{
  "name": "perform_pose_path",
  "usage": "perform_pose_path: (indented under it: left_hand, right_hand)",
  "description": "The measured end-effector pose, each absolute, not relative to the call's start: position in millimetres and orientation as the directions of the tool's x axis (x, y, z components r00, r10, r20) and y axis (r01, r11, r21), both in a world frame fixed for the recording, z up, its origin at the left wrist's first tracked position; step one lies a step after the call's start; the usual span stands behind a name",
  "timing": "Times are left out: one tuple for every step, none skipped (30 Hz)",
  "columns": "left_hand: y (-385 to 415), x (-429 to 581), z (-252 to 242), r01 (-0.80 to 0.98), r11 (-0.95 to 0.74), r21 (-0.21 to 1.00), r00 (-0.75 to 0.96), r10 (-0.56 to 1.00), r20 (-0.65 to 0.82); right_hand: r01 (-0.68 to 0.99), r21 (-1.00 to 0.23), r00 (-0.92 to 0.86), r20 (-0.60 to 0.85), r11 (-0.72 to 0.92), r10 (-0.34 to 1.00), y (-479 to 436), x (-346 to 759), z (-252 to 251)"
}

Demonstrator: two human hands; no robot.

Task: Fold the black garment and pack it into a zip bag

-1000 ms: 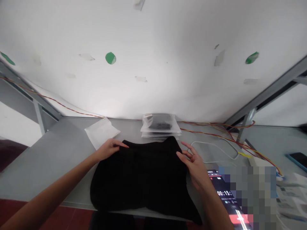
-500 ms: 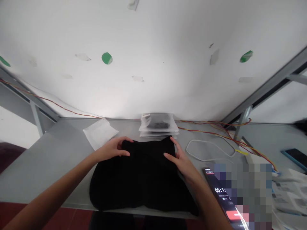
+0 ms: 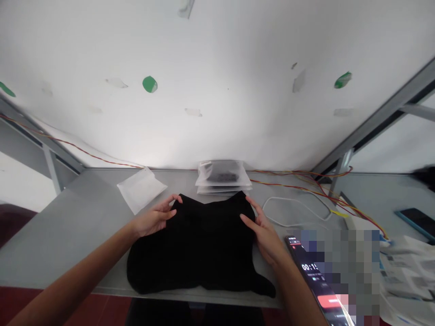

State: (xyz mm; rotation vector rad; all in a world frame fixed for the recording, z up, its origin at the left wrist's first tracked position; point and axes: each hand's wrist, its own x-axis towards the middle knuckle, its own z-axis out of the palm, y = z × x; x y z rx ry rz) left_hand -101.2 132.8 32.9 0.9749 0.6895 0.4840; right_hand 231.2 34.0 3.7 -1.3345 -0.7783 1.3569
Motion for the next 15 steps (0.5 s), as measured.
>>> perform_pose_path:
  left_hand:
    - [130.9, -100.4, 33.0, -0.085, 0.498, 0.863, 0.687, 0.657, -0.312]
    - [129.3, -99.8, 33.6, -0.097, 0.513, 0.853, 0.682, 0.658, -0.318]
    - [127.8, -99.6, 34.4, -0.105, 0.528, 0.843, 0.679, 0.657, -0.327]
    - [126.4, -99.6, 35.4, -0.109, 0.541, 0.834, 0.676, 0.655, -0.338]
    - [125.1, -99.7, 36.4, -0.111, 0.553, 0.826, 0.673, 0.653, -0.347]
    - [123.8, -99.9, 37.4, -0.108, 0.566, 0.817, 0.671, 0.648, -0.36]
    - [122.5, -100.1, 38.4, -0.1, 0.579, 0.809, 0.67, 0.641, -0.375]
    - [121.3, -100.1, 39.4, -0.083, 0.589, 0.804, 0.669, 0.631, -0.394]
    - [120.0, -100.0, 40.3, -0.059, 0.595, 0.802, 0.666, 0.621, -0.413]
    - [118.8, -99.6, 41.1, -0.031, 0.594, 0.804, 0.661, 0.616, -0.429]
    - [117.6, -98.9, 41.7, -0.006, 0.585, 0.811, 0.654, 0.616, -0.439]
    - [116.5, -98.0, 42.0, 0.011, 0.569, 0.823, 0.647, 0.623, -0.439]
    - [115.6, -97.0, 42.2, 0.019, 0.549, 0.836, 0.642, 0.635, -0.431]
    - [114.8, -95.9, 42.2, 0.019, 0.532, 0.847, 0.638, 0.646, -0.42]
    - [114.1, -94.7, 42.0, 0.015, 0.521, 0.853, 0.638, 0.653, -0.409]
  right_hand:
    - [-0.225, -0.94, 0.152, -0.292, -0.255, 0.944, 34.1, 231.5, 2.1]
    - [-0.225, -0.941, 0.153, -0.29, -0.253, 0.945, 34.2, 231.8, 0.9]
    - [-0.225, -0.942, 0.157, -0.288, -0.249, 0.945, 34.3, 232.1, 0.2]
    - [-0.225, -0.943, 0.163, -0.285, -0.245, 0.945, 34.4, 232.3, 0.0]
    - [-0.224, -0.944, 0.169, -0.282, -0.241, 0.945, 34.5, 232.3, 0.1]
    - [-0.223, -0.945, 0.173, -0.279, -0.238, 0.945, 34.5, 232.1, 0.6]
    - [-0.222, -0.945, 0.174, -0.279, -0.238, 0.944, 34.5, 231.9, 1.4]
    - [-0.221, -0.945, 0.171, -0.281, -0.241, 0.944, 34.4, 231.4, 2.5]
    - [-0.221, -0.944, 0.164, -0.284, -0.246, 0.945, 34.2, 230.9, 3.7]
    - [-0.222, -0.942, 0.158, -0.289, -0.251, 0.944, 33.9, 230.3, 4.9]
    - [-0.226, -0.94, 0.156, -0.295, -0.256, 0.943, 33.6, 229.6, 6.2]
    - [-0.232, -0.937, 0.156, -0.301, -0.261, 0.941, 33.2, 228.7, 7.5]
    - [-0.241, -0.934, 0.157, -0.306, -0.265, 0.939, 32.7, 227.8, 8.6]
    - [-0.251, -0.931, 0.158, -0.309, -0.265, 0.938, 32.2, 226.7, 9.6]
    - [-0.262, -0.93, 0.16, -0.306, -0.259, 0.938, 31.7, 225.7, 10.4]
